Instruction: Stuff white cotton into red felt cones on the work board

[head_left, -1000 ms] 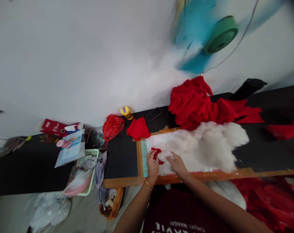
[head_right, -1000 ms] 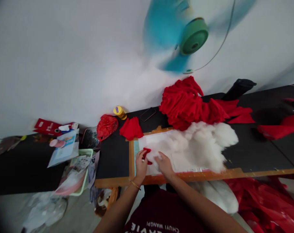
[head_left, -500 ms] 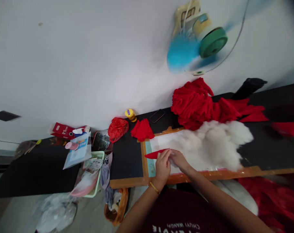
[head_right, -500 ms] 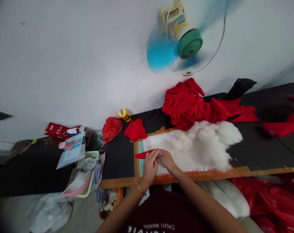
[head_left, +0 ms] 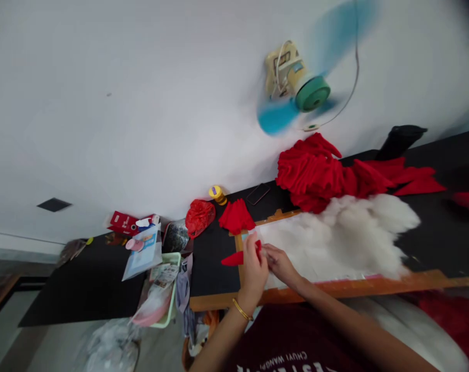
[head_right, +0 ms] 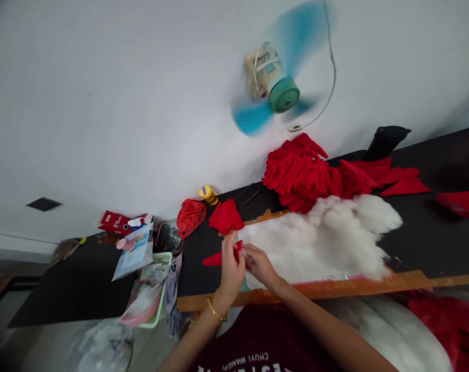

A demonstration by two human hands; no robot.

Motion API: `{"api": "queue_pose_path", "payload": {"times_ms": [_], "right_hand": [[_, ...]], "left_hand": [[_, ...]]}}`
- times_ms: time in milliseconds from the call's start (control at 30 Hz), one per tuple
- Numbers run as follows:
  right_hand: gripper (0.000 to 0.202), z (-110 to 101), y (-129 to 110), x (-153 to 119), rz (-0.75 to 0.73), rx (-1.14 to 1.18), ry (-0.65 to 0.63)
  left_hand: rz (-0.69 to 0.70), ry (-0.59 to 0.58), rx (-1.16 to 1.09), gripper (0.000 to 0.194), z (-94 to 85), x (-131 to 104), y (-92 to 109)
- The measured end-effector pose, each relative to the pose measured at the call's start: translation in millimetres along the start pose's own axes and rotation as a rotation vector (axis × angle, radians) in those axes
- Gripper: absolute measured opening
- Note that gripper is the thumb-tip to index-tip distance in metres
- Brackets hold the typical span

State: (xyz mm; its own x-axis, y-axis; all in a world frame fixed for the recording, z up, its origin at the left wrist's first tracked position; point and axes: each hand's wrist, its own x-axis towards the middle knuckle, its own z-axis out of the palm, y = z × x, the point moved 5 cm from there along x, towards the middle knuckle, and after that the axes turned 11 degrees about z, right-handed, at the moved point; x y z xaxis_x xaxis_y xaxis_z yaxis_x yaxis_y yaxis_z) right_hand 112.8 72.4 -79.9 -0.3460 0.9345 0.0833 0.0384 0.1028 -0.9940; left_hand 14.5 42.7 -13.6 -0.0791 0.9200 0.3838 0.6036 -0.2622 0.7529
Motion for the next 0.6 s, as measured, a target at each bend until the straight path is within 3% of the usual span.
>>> {"api": "queue_pose_path", "payload": {"times_ms": [200, 300, 433, 600], "right_hand": [[0.036, 2, -20, 0, -0.257, -0.37, 0.129], [0.037, 2, -26, -3, -0.301, -0.519, 0.12], [0.036, 6, -30, -2, -0.274, -0.55, 0.113], [0.017, 18, -12, 8, -0.105, -0.137, 0.138]], "left_hand": [[-0.348, 0.089, -0.221, 0.045, -17.0, 10, -35], [-0.411, 0.079, -0.302, 0.029, -20.8, 13, -47], [-0.405, 0.083, -0.307, 0.019, -26.4, 20, -44], [-0.158, -0.054, -0.072, 0.01, -15.6, 31, -6]]}}
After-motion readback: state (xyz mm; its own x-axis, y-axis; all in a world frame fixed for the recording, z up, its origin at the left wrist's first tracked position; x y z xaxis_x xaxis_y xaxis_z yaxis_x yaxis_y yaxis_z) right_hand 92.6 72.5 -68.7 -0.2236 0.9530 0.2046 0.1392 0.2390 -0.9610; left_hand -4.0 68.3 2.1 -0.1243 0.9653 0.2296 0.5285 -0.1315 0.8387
